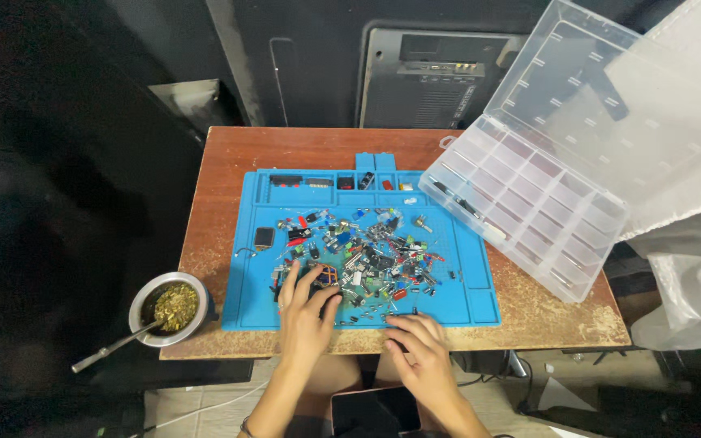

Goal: The person sorts a mixed pile of electronic components on a blue tray, picking up items one by one and placing them into compartments of a clear plastic organizer. They handle capacitors, resistors, diodes, and small circuit boards, occasionally turning them over before storing them.

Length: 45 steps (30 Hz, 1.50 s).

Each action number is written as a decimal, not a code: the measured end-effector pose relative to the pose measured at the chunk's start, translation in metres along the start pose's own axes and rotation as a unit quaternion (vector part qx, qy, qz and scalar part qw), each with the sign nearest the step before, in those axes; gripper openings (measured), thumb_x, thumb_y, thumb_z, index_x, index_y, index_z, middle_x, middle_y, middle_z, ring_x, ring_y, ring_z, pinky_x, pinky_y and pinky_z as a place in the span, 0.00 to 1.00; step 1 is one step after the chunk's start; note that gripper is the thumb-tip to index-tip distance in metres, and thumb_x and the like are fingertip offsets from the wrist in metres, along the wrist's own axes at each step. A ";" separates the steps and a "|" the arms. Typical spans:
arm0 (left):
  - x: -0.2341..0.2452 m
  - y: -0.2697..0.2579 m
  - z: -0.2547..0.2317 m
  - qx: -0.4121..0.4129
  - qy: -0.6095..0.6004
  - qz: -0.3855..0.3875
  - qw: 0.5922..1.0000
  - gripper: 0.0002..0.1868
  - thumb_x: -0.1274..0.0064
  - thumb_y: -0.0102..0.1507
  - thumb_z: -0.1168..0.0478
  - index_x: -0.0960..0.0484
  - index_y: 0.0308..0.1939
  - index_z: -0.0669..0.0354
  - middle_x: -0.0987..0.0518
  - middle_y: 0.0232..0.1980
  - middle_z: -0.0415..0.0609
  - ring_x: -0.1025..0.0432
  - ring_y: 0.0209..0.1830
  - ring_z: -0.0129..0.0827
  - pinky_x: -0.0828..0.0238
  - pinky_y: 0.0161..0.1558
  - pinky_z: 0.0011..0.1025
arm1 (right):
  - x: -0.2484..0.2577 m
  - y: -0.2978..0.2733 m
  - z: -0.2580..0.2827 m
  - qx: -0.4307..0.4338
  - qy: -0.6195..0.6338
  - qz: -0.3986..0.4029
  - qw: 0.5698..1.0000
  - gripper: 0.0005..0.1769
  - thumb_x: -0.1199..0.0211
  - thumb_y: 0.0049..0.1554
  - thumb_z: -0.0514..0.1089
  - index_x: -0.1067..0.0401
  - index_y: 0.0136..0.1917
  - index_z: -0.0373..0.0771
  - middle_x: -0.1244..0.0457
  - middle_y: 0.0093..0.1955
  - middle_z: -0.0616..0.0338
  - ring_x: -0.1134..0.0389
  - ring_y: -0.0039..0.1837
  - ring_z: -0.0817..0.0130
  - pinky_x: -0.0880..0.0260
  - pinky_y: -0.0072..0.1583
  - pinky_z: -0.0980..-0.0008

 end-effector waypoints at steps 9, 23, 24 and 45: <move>-0.005 -0.004 0.008 0.017 -0.018 -0.004 1.000 0.10 0.46 0.66 0.55 0.11 0.46 0.48 0.25 0.67 0.45 0.45 0.79 0.52 0.43 0.70 0.53 | 0.002 0.003 0.000 -0.015 -0.019 0.020 1.000 0.07 0.38 0.61 0.45 0.22 0.50 0.43 0.30 0.59 0.65 0.32 0.59 0.58 0.36 0.67 0.53; -0.005 -0.006 0.009 0.016 -0.035 -0.024 0.999 0.11 0.48 0.67 0.56 0.12 0.46 0.51 0.23 0.65 0.45 0.43 0.78 0.51 0.43 0.71 0.52 | 0.003 0.006 -0.013 -0.023 0.010 0.016 1.000 0.08 0.37 0.61 0.45 0.21 0.51 0.43 0.28 0.56 0.62 0.30 0.56 0.62 0.37 0.61 0.59; -0.006 -0.006 0.009 0.001 -0.029 -0.026 0.999 0.11 0.47 0.67 0.56 0.12 0.46 0.51 0.23 0.65 0.45 0.43 0.78 0.51 0.42 0.70 0.54 | 0.005 0.011 -0.016 -0.025 0.011 0.013 1.000 0.08 0.36 0.61 0.45 0.22 0.51 0.42 0.27 0.53 0.61 0.28 0.53 0.63 0.36 0.57 0.62; 0.005 -0.015 0.032 0.113 -0.170 -0.092 0.975 0.22 0.50 0.66 0.72 0.21 0.64 0.57 0.20 0.58 0.53 0.27 0.64 0.52 0.37 0.69 0.53 | -0.044 0.156 -0.155 0.015 -0.291 0.212 0.933 0.14 0.27 0.50 0.51 0.18 0.51 0.53 0.32 0.60 0.72 0.39 0.68 0.64 0.40 0.62 0.62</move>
Point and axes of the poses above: each hand's wrist, its own y-axis towards the middle knuckle, its own x-axis out of the back of the hand, z = x × y, the point moved 7 cm from there along y, towards the middle knuckle
